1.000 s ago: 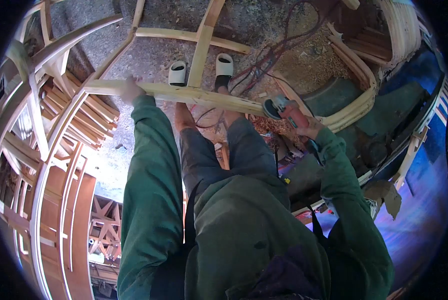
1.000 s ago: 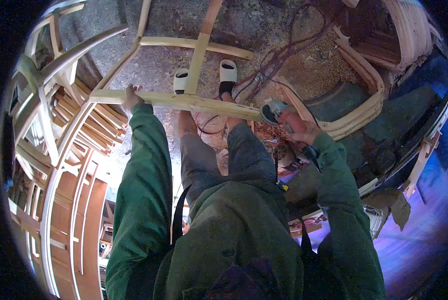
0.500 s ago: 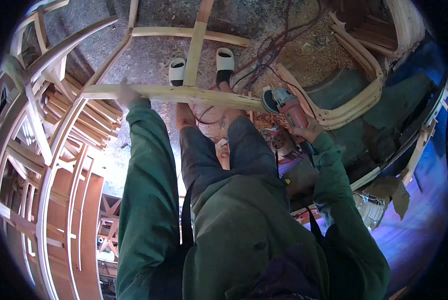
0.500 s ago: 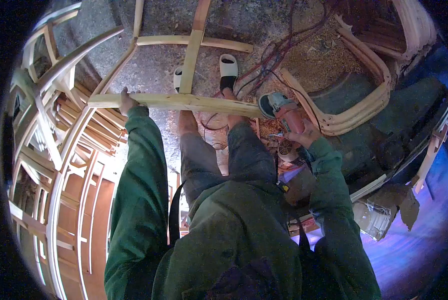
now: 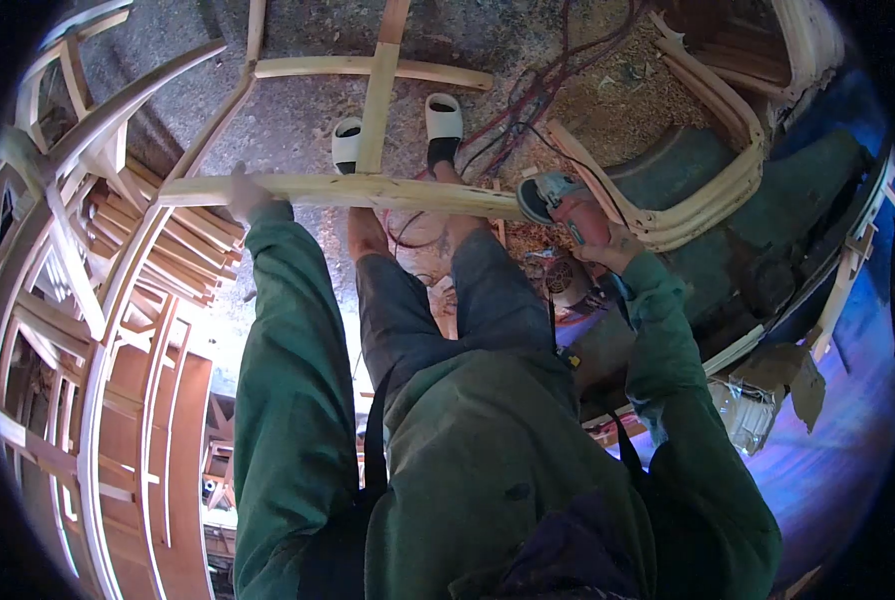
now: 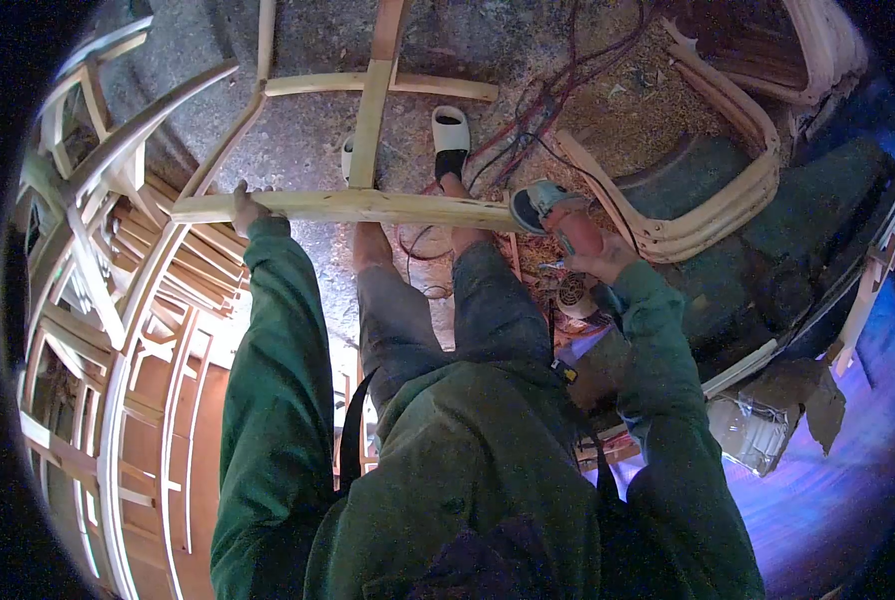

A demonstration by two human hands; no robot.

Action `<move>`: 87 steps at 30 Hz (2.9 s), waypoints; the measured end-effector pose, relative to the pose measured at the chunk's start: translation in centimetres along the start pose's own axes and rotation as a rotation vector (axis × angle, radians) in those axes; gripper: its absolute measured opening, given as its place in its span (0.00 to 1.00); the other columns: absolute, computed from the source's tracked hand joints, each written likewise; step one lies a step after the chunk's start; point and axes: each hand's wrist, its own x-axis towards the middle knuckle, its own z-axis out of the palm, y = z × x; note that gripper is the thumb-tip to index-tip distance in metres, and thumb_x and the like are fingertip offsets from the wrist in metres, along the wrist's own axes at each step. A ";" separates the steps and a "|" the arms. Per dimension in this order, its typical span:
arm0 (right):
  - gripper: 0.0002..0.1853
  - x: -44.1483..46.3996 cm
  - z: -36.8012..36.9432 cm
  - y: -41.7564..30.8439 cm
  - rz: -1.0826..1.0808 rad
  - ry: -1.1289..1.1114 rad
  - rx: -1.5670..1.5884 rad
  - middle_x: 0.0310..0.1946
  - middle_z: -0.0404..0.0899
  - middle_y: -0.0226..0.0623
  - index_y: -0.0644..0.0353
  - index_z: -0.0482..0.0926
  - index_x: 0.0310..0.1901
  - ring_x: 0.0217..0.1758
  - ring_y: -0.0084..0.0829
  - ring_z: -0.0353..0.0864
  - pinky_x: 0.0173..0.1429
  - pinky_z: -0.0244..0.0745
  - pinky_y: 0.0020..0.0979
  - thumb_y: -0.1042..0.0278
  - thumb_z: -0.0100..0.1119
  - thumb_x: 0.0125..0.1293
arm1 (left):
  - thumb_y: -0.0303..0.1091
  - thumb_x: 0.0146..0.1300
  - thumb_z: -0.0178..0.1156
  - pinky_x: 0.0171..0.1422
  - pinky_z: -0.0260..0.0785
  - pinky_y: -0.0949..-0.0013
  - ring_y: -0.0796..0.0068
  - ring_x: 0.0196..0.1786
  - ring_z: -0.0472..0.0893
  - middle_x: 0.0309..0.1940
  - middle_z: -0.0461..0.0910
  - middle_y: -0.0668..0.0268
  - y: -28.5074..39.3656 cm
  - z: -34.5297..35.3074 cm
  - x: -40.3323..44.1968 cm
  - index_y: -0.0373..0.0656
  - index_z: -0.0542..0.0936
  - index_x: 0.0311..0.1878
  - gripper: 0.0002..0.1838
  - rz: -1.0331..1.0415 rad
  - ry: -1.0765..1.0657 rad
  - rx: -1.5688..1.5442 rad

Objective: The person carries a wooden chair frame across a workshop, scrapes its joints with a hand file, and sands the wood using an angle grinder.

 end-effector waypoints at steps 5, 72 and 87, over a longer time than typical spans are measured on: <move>0.39 4.5 0.1 4.2 -0.103 0.008 0.011 0.41 0.81 0.41 0.66 0.75 0.54 0.36 0.31 0.83 0.39 0.77 0.30 0.50 0.76 0.43 | 0.32 0.57 0.62 0.28 0.76 0.61 0.59 0.26 0.79 0.30 0.73 0.56 -0.3 0.0 0.4 0.33 0.75 0.45 0.16 0.045 -0.026 -0.018; 0.32 -0.3 13.2 -18.7 -0.236 -0.394 0.020 0.34 0.78 0.36 0.64 0.69 0.57 0.32 0.26 0.80 0.31 0.79 0.29 0.60 0.72 0.53 | 0.77 0.54 0.50 0.44 0.72 0.53 0.55 0.40 0.76 0.42 0.74 0.50 -0.7 -1.3 1.4 0.26 0.71 0.56 0.52 0.033 0.012 -0.111; 0.29 -1.3 10.2 -14.5 -0.220 -0.190 -0.104 0.36 0.81 0.36 0.63 0.73 0.53 0.31 0.24 0.81 0.31 0.80 0.29 0.60 0.72 0.52 | 0.76 0.59 0.44 0.47 0.72 0.55 0.57 0.42 0.76 0.41 0.76 0.50 -0.7 -1.3 1.4 0.26 0.73 0.55 0.51 0.006 0.049 -0.116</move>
